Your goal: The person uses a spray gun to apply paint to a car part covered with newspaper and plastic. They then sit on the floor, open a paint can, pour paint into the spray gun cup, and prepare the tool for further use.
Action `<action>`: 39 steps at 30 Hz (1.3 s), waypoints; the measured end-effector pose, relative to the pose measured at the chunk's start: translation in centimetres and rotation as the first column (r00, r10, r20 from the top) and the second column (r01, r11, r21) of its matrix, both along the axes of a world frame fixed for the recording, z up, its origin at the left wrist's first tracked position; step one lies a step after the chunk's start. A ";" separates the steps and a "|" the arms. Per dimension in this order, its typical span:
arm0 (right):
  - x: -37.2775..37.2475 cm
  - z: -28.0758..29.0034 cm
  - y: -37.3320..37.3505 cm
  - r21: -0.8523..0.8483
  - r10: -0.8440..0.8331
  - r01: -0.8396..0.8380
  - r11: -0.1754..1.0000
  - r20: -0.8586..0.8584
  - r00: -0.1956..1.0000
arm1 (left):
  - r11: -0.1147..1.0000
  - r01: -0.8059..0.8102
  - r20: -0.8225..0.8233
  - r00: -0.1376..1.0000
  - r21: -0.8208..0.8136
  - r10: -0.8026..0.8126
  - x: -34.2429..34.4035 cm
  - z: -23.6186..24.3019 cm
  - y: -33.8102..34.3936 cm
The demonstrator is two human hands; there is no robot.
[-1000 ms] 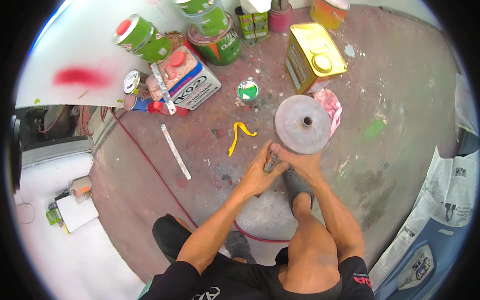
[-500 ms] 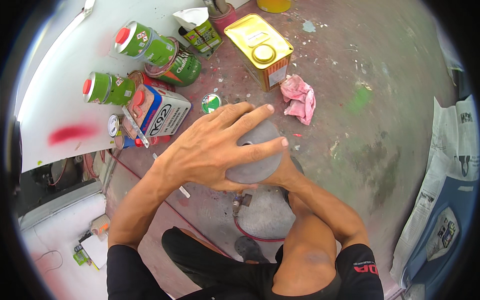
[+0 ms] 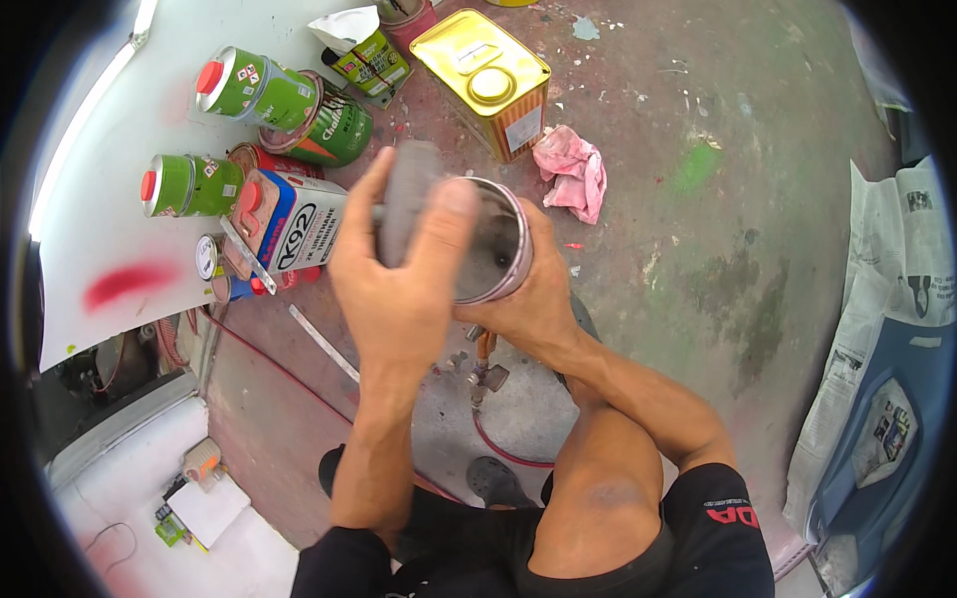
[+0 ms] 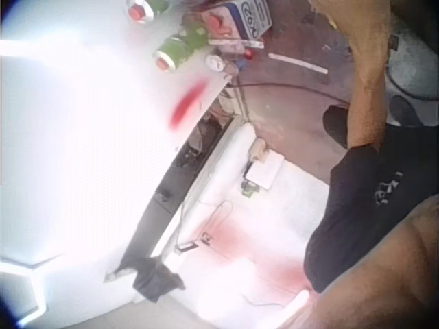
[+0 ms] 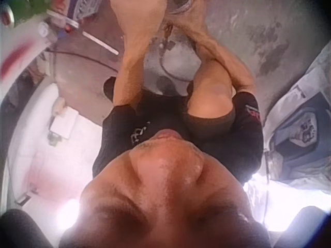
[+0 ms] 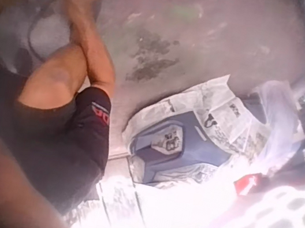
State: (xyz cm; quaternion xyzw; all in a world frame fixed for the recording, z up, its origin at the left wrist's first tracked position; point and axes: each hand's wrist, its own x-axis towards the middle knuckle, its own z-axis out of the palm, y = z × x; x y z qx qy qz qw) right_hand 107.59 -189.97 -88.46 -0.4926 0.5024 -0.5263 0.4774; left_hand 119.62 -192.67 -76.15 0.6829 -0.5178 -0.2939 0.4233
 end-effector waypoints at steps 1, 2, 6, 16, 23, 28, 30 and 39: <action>-0.1 -0.1 0.0 0.020 0.042 -0.043 0.999 0.003 0.999 | 0.998 -0.061 -0.219 0.974 -0.019 0.055 0.7 -0.1 0.0; -0.6 -0.8 0.2 0.041 0.081 -0.081 0.996 0.005 0.997 | 0.993 -0.119 -0.429 0.898 -0.026 0.096 1.4 -0.9 0.0; -3.1 -4.2 0.8 -0.135 0.213 -0.197 0.971 0.117 0.970 | 0.991 -0.088 -0.912 0.391 0.100 0.127 6.2 -4.7 1.7; -3.1 -6.9 0.5 -0.099 0.248 -0.244 0.965 0.023 0.969 | 0.778 -0.312 -0.768 0.189 0.545 0.613 16.1 -25.1 6.7; 0.0 -4.0 -1.6 0.077 0.201 -0.207 0.975 0.079 0.976 | 0.589 -0.438 -0.503 0.306 0.679 0.808 18.9 -27.0 8.6; 0.3 -4.9 -2.2 0.023 0.262 -0.263 0.964 0.041 0.964 | 0.936 0.011 -0.288 0.953 0.351 0.097 12.2 -22.2 14.2; 0.4 -4.3 -2.5 0.033 0.297 -0.297 0.954 0.024 0.955 | 0.914 0.312 -0.227 0.939 0.258 -0.257 8.3 -20.2 14.1; 1.2 -2.4 -3.2 0.310 0.421 -0.447 0.839 0.153 0.894 | 0.976 0.134 -0.215 0.972 0.171 -0.096 4.3 -25.2 11.9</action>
